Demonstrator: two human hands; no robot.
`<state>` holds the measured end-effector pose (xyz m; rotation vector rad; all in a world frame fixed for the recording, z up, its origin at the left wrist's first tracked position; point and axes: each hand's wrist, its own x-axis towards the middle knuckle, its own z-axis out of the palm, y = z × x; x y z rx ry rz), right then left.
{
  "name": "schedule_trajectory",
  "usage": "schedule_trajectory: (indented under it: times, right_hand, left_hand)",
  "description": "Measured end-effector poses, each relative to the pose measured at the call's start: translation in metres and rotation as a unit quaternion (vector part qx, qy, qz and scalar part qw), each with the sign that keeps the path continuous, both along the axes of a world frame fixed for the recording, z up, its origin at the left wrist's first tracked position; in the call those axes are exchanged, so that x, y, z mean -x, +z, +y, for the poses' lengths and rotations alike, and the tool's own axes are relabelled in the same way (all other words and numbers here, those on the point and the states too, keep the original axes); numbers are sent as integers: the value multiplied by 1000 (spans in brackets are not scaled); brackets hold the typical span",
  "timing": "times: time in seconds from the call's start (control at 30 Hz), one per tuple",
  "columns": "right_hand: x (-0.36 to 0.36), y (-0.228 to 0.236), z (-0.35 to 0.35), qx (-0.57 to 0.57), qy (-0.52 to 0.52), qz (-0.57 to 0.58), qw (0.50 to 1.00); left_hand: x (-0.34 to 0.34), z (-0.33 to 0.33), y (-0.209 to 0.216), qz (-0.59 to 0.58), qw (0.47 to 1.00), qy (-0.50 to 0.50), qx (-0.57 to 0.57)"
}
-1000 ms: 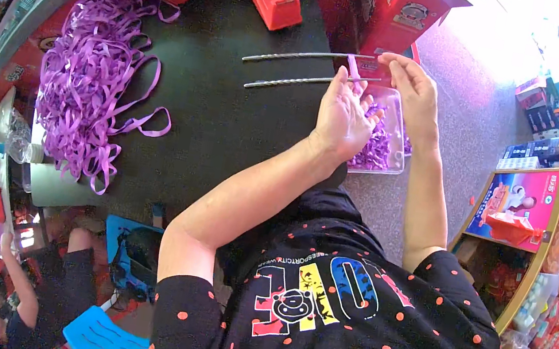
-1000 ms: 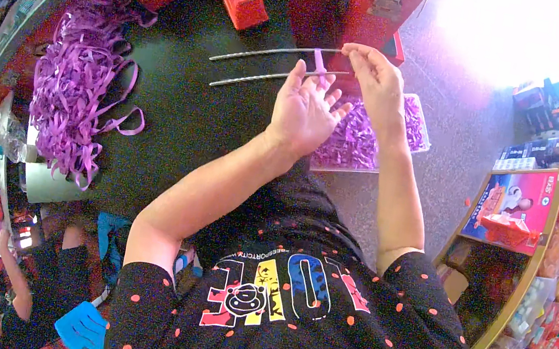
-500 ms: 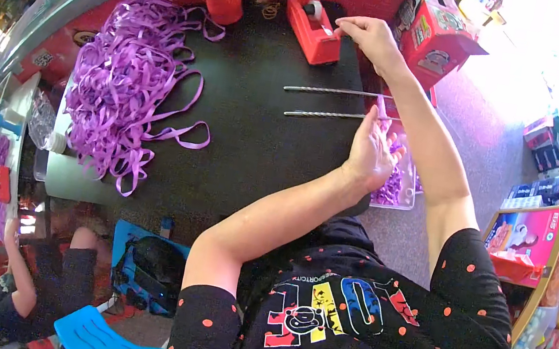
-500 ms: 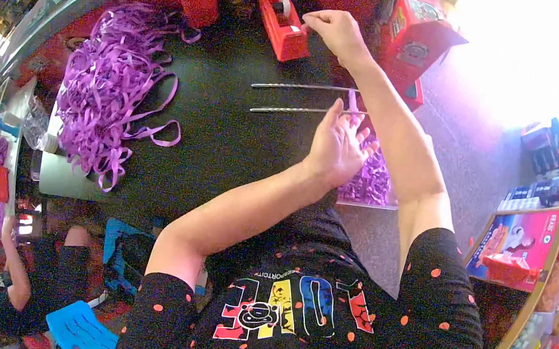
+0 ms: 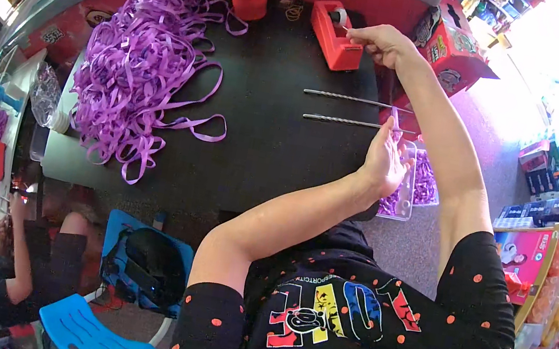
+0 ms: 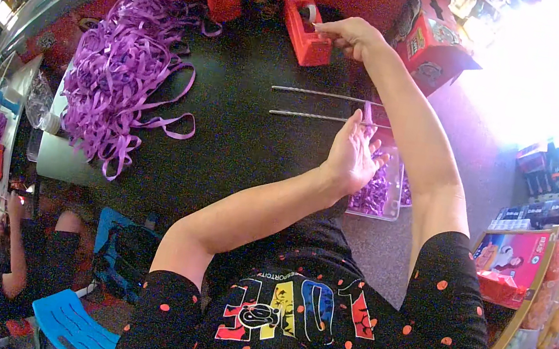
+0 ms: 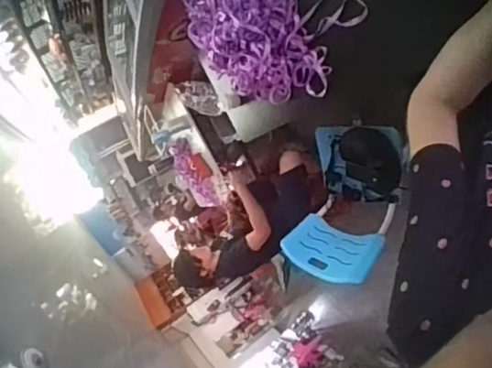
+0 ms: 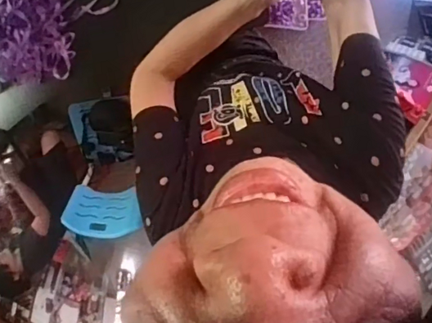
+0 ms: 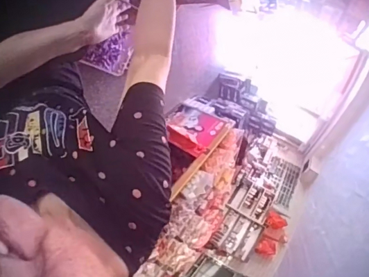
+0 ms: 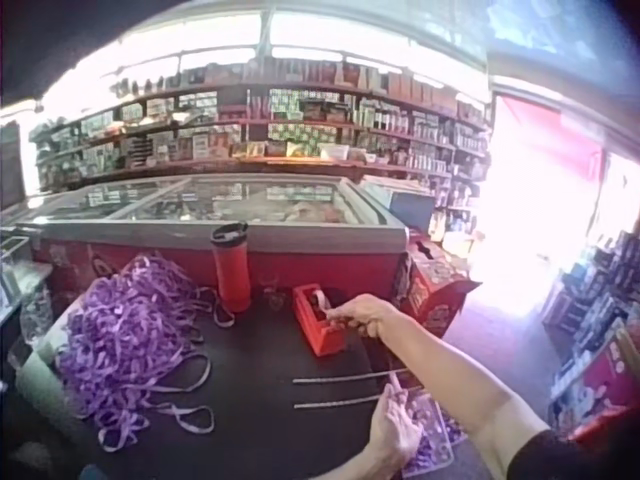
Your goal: The person is using metal rods to organize and group purple ribbons or lanyards on a workspace.
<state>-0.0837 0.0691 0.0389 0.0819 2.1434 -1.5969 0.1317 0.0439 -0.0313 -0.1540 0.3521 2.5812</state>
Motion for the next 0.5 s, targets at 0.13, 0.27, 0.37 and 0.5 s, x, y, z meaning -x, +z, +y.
schedule_trajectory:
  times: [0.13,0.27,0.37,0.5]
  right_hand:
    - [1,1,-1,-6,-5,4,1000]
    - [-2,8,4,-13,-1,16,1000]
    - [-15,28,-5,54,-28,-5,998]
    - [-24,30,11,58,11,-14,998]
  left_hand:
    - [0,-3,3,-10,1000,-5,-3]
    - [1,1,2,-7,1000,-5,5]
    - [3,-1,-3,-16,1000,0,7]
    - [2,1,-1,-5,1000,-2,-2]
